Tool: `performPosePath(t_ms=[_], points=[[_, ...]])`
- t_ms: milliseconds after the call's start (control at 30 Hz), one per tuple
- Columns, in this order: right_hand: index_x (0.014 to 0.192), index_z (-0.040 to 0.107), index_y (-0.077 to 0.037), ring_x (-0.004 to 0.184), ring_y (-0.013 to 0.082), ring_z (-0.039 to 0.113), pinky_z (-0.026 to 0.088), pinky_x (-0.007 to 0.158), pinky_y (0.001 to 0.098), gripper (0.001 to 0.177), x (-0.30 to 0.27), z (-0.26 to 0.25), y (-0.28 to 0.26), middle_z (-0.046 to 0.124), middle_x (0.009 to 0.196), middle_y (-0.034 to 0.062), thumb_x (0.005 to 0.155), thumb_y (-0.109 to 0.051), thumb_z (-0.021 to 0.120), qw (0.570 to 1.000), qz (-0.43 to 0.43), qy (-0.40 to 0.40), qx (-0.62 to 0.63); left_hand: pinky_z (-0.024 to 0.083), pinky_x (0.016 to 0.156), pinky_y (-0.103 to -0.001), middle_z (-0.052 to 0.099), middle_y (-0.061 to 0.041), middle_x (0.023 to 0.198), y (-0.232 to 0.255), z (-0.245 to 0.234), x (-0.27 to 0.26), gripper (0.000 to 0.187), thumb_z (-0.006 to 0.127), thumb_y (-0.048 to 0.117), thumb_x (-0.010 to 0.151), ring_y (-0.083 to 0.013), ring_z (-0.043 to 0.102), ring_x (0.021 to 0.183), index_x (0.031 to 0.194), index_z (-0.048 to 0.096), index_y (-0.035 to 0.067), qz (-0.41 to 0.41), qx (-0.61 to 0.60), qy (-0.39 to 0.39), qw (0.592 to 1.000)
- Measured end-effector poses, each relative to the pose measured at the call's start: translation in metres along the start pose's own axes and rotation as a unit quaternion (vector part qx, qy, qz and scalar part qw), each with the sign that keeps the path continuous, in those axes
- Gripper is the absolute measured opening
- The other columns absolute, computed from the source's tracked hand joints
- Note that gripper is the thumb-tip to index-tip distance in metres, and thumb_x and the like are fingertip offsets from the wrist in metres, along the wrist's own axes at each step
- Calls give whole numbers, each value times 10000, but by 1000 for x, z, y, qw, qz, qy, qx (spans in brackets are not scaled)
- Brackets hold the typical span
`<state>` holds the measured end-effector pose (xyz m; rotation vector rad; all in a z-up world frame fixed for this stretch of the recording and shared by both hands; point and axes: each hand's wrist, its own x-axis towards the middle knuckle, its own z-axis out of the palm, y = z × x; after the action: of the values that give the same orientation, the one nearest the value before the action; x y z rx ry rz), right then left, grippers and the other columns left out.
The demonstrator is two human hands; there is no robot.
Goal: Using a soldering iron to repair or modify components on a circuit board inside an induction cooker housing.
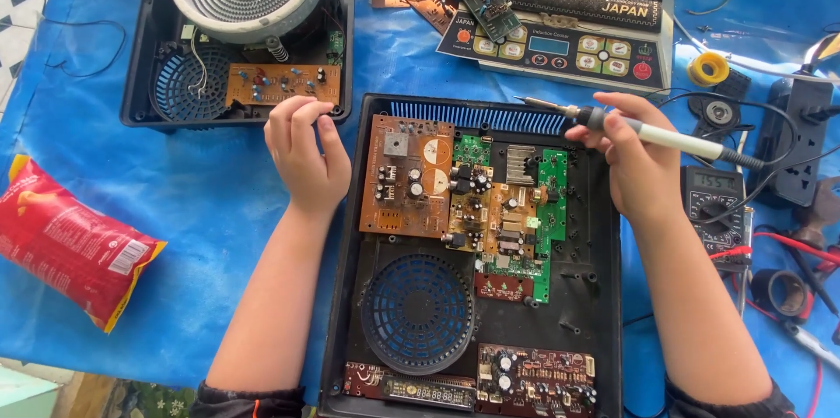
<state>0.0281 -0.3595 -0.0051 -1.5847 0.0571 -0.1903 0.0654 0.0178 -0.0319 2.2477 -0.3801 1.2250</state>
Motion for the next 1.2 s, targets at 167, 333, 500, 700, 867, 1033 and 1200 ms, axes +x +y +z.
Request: performPosePath(t_ms=[167, 333, 500, 700, 867, 1033, 1200], points=[[1354, 587, 46, 662, 311, 714, 629, 693, 466, 434, -4, 1, 7, 682, 884, 249, 1060, -258, 490, 995, -86, -44, -16, 411, 877, -380, 561, -41, 1033, -9, 6, 1, 162, 493, 128, 1069, -252, 593, 1011, 1035, 650, 104, 19, -37, 17, 999], [1190, 626, 26, 516, 239, 657, 618, 583, 365, 346, 3, -9, 33, 649, 784, 214, 1065, -279, 523, 994, -107, -3, 24, 414, 881, -380, 563, -42, 1032, -11, 6, 0, 160, 501, 129, 1071, -255, 593, 1013, 1024, 652, 104, 20, -42, 11, 999], [980, 460, -54, 501, 102, 509, 505, 524, 264, 245, 1, -9, 38, 471, 792, 58, 1013, 48, 680, 978, -190, 79, 36, 409, 879, -380, 563, -58, 1037, -11, 5, 0, 167, 495, 117, 1074, -259, 583, 1011, 1024, 653, 95, 20, -49, 1, 999], [743, 404, -92, 573, 140, 446, 384, 606, 291, 273, -24, -6, 30, 492, 637, 59, 986, -112, 527, 972, -164, 151, -78, 470, 927, -407, 600, -153, 1109, 1, -3, 3, 201, 459, 68, 1070, -295, 589, 1047, 1050, 650, 9, -2, -37, -32, 999], [755, 488, -71, 653, 160, 505, 444, 691, 329, 273, -27, -10, 36, 501, 674, 42, 1017, -132, 535, 961, -162, 178, -133, 466, 929, -408, 598, -153, 1110, 0, -2, 3, 198, 459, 62, 1066, -297, 585, 1050, 1049, 650, 11, -3, -36, -35, 999], [789, 513, -76, 672, 147, 494, 435, 705, 319, 257, -27, -8, 31, 523, 693, 43, 1041, -120, 526, 961, -151, 170, -160, 458, 929, -414, 600, -154, 1108, 1, -3, 3, 205, 454, 66, 1068, -301, 585, 1048, 1044, 649, 10, -6, -36, -40, 999], [778, 496, -64, 685, 156, 495, 459, 710, 321, 256, -25, -9, 34, 515, 712, 47, 1028, -105, 532, 964, -163, 142, -152, 457, 929, -412, 603, -156, 1100, 1, -3, 3, 197, 455, 54, 1065, -300, 581, 1045, 1047, 645, 4, -6, -37, -41, 998]])
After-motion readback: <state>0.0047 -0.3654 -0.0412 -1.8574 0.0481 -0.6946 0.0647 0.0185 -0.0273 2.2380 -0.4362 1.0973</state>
